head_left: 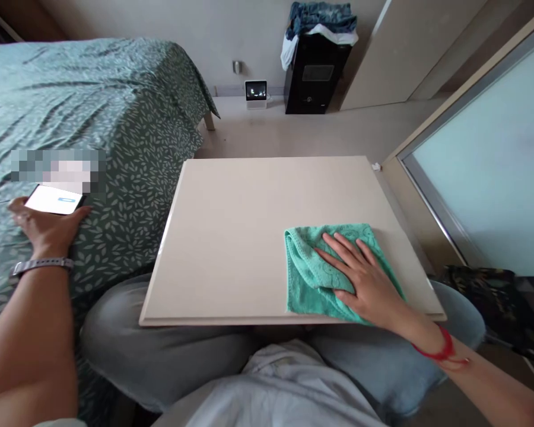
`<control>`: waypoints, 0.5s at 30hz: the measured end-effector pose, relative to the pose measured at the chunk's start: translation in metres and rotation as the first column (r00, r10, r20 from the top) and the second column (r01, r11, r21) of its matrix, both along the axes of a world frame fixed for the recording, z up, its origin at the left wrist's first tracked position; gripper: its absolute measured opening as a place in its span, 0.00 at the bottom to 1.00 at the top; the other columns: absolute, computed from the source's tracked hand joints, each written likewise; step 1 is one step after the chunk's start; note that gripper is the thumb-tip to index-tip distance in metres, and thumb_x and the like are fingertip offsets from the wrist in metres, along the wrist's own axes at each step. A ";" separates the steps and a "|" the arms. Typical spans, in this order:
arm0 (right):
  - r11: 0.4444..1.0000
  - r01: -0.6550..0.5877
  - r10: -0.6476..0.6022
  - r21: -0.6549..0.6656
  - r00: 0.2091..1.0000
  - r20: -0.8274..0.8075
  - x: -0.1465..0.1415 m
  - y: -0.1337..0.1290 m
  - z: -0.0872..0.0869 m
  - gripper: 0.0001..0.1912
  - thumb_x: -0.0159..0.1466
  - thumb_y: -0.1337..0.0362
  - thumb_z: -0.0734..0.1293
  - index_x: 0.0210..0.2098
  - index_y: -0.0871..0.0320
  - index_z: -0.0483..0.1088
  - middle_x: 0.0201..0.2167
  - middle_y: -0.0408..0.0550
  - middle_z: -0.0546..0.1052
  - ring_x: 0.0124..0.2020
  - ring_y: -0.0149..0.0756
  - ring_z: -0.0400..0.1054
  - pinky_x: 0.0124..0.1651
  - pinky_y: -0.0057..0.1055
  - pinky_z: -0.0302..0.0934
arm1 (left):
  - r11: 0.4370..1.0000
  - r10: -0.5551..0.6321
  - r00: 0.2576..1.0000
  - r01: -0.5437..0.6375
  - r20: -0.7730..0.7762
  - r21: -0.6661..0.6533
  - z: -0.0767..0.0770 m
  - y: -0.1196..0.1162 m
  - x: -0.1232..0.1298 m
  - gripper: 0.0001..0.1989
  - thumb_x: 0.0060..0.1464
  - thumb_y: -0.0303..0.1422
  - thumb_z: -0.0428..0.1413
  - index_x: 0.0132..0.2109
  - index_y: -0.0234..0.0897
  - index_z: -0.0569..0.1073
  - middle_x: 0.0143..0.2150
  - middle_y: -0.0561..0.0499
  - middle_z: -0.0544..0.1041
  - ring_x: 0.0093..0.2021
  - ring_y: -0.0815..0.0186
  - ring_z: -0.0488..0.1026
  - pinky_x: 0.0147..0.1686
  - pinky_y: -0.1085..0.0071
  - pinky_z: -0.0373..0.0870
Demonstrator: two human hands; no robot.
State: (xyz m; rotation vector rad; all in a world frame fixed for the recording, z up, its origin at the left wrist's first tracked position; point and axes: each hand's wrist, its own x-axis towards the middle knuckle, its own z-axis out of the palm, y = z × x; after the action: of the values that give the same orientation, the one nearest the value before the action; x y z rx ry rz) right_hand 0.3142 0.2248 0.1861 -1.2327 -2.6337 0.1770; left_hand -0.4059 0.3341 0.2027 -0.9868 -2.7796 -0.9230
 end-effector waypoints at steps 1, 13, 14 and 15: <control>1.000 -0.002 0.002 0.000 1.000 0.001 0.000 0.011 -0.001 0.43 0.71 0.62 0.64 0.83 0.45 0.51 0.84 0.49 0.51 0.83 0.57 0.49 0.79 0.68 0.52 | 1.000 0.023 1.000 -0.023 0.007 0.001 0.002 0.000 0.003 0.62 0.41 0.28 0.80 0.76 0.23 0.54 0.76 0.33 0.60 0.76 0.45 0.59 0.77 0.53 0.55; 0.943 0.319 -0.321 -0.097 0.947 -0.003 -0.053 0.254 0.010 0.34 0.75 0.57 0.59 0.77 0.59 0.65 0.81 0.60 0.59 0.82 0.63 0.50 0.81 0.68 0.45 | 1.000 0.004 1.000 -0.004 -0.012 0.015 0.007 -0.005 0.024 0.57 0.47 0.30 0.79 0.74 0.20 0.54 0.75 0.31 0.62 0.75 0.47 0.60 0.75 0.52 0.57; 0.939 0.330 -0.332 -0.101 0.943 -0.003 -0.058 0.260 0.011 0.34 0.75 0.57 0.59 0.77 0.62 0.64 0.81 0.62 0.58 0.82 0.64 0.50 0.81 0.67 0.44 | 1.000 0.008 1.000 -0.008 -0.007 0.014 0.008 -0.005 0.024 0.58 0.46 0.29 0.79 0.74 0.20 0.55 0.75 0.31 0.61 0.75 0.47 0.60 0.75 0.53 0.57; 0.936 0.337 -0.339 -0.104 0.941 -0.001 -0.061 0.262 0.012 0.34 0.76 0.57 0.58 0.77 0.65 0.64 0.81 0.64 0.58 0.82 0.65 0.49 0.82 0.68 0.43 | 1.000 0.014 1.000 -0.014 -0.002 0.016 0.008 -0.005 0.025 0.58 0.45 0.28 0.79 0.74 0.21 0.55 0.75 0.31 0.61 0.75 0.47 0.60 0.75 0.54 0.57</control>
State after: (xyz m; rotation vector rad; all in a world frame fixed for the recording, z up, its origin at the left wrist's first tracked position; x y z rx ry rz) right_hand 0.2527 0.4870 0.1985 -1.6853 -2.3725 0.2637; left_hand -0.3811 0.3286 0.2112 -0.9646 -2.7694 -0.9405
